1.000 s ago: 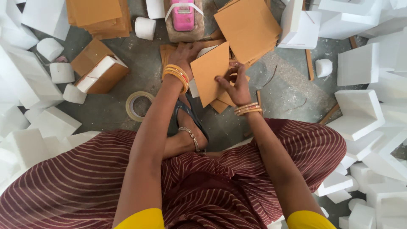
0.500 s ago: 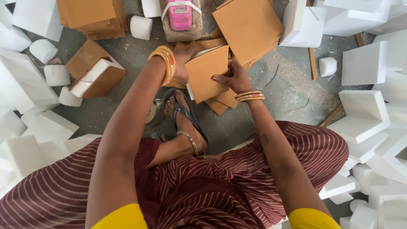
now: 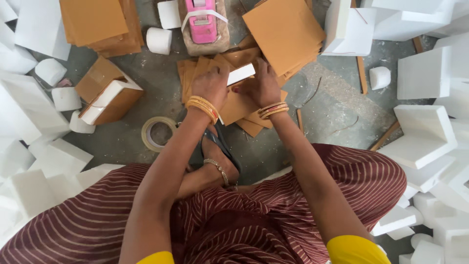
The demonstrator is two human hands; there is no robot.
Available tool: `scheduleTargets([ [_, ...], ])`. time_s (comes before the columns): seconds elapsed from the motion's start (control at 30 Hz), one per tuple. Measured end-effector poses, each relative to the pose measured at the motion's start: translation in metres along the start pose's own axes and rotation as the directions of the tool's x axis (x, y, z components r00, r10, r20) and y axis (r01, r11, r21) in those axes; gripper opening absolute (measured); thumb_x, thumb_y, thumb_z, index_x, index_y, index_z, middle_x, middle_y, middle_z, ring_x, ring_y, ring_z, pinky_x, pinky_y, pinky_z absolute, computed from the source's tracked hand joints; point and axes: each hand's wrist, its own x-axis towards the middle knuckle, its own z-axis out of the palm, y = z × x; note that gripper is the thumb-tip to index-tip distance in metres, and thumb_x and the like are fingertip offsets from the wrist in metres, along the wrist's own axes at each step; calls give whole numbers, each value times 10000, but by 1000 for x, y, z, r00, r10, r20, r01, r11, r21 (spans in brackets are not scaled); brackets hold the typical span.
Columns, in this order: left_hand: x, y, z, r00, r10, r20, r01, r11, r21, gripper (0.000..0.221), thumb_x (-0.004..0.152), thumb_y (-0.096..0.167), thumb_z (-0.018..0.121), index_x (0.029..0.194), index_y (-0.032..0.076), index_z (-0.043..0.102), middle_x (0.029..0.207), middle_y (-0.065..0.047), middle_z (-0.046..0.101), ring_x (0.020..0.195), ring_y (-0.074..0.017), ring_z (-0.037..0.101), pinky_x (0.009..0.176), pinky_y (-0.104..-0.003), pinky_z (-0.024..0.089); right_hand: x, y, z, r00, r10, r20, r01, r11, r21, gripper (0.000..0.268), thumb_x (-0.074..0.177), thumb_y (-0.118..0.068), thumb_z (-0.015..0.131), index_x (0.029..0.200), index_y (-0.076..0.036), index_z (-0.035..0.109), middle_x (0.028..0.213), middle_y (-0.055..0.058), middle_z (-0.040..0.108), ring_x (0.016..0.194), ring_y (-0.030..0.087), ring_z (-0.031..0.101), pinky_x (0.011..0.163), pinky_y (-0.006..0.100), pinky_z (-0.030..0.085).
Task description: The person assembles cardboard boxes by folding flat cardboard sheets and inserting white foam protective corners by hand.
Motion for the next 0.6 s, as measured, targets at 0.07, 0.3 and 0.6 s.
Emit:
scheduleTargets([
  [0.07,-1,-6,5,1000,4,-11,-3,999,33,459,762,212,821,1113,88,554,965,-142,682,860,-345,710,725,-469,565,7,0,-4,1000,-28,-9,27,1000,-12,1094,598,-427,1021,1423,-30,422,1326,258,552,1165,509,559,923,533,500],
  [0.3,1,-31,52,998,-48,39,48,999,0,384,920,281,727,1192,70,558,921,-187,682,796,-385,700,649,-512,543,20,-11,-7,993,-89,80,80,991,111,1064,702,-416,963,1557,-140,394,1407,219,571,1137,432,647,882,496,545],
  [0.6,0,-28,31,981,98,-170,-112,991,-74,467,785,263,776,1145,91,533,1092,-196,675,983,-386,683,794,-496,550,27,10,-4,977,-143,157,126,985,118,534,766,-418,849,1141,-82,672,1017,167,734,957,403,689,785,502,544],
])
